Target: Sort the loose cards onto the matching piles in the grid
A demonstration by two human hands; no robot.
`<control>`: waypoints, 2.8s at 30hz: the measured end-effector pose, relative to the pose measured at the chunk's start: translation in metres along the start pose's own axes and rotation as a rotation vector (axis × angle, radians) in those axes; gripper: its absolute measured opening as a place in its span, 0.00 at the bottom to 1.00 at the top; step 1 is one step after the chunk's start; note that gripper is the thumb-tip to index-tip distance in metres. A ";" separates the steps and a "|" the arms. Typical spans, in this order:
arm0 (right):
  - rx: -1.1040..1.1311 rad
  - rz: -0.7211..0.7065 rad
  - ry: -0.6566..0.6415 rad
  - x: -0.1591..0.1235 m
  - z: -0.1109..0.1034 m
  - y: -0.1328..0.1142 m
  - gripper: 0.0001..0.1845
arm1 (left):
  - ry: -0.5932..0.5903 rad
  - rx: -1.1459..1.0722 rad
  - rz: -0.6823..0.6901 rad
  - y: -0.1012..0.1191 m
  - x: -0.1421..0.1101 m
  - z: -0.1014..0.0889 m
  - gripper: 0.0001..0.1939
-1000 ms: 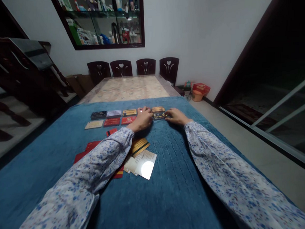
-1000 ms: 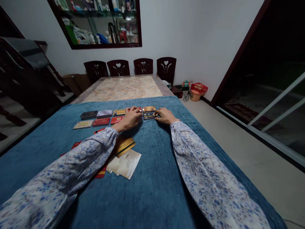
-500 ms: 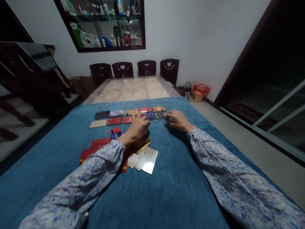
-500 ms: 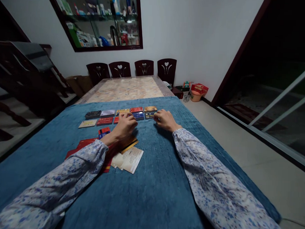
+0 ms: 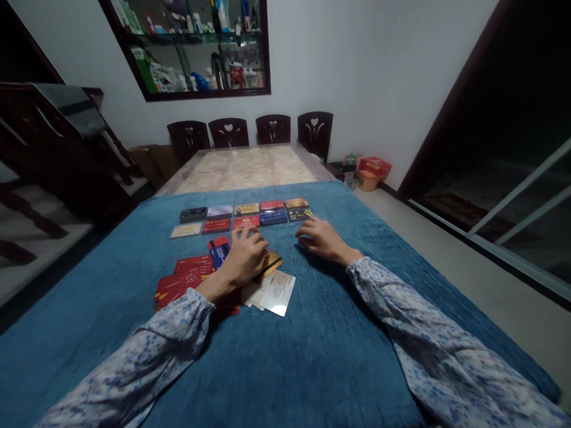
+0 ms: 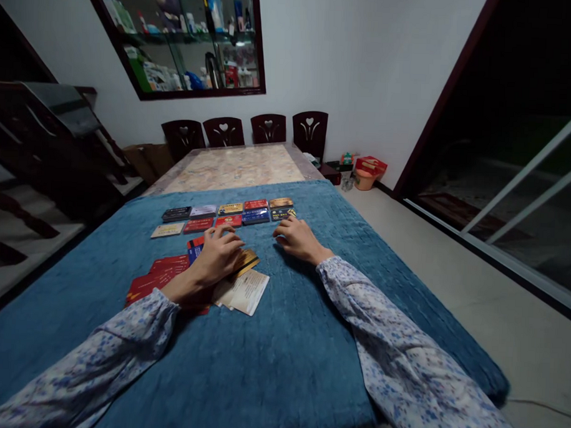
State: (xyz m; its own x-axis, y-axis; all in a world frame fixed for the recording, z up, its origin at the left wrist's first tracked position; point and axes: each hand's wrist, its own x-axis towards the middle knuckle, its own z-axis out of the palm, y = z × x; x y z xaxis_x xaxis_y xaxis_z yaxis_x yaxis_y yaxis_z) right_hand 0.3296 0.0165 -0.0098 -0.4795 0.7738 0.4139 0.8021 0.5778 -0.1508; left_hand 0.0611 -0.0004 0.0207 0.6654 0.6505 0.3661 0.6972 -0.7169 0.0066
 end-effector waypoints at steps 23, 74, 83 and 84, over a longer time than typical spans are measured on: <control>0.158 -0.164 -0.132 0.000 0.021 -0.049 0.25 | -0.025 0.046 -0.067 0.013 -0.047 0.000 0.10; 0.077 -0.327 0.285 -0.002 0.036 -0.044 0.14 | 0.219 0.014 0.078 -0.001 -0.047 0.007 0.12; 0.097 -0.282 0.352 -0.001 0.033 -0.047 0.13 | 0.229 -0.075 0.040 -0.004 -0.045 0.010 0.16; 0.102 -0.276 0.355 -0.001 0.033 -0.048 0.13 | 0.225 -0.082 0.032 -0.004 -0.045 0.010 0.18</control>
State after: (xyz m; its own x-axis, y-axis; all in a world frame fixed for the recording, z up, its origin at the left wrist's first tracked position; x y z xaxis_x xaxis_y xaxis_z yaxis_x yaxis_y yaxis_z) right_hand 0.2802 -0.0033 -0.0326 -0.5044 0.4607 0.7303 0.6138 0.7862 -0.0720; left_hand 0.0311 -0.0237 -0.0053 0.6044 0.5613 0.5654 0.6464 -0.7604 0.0638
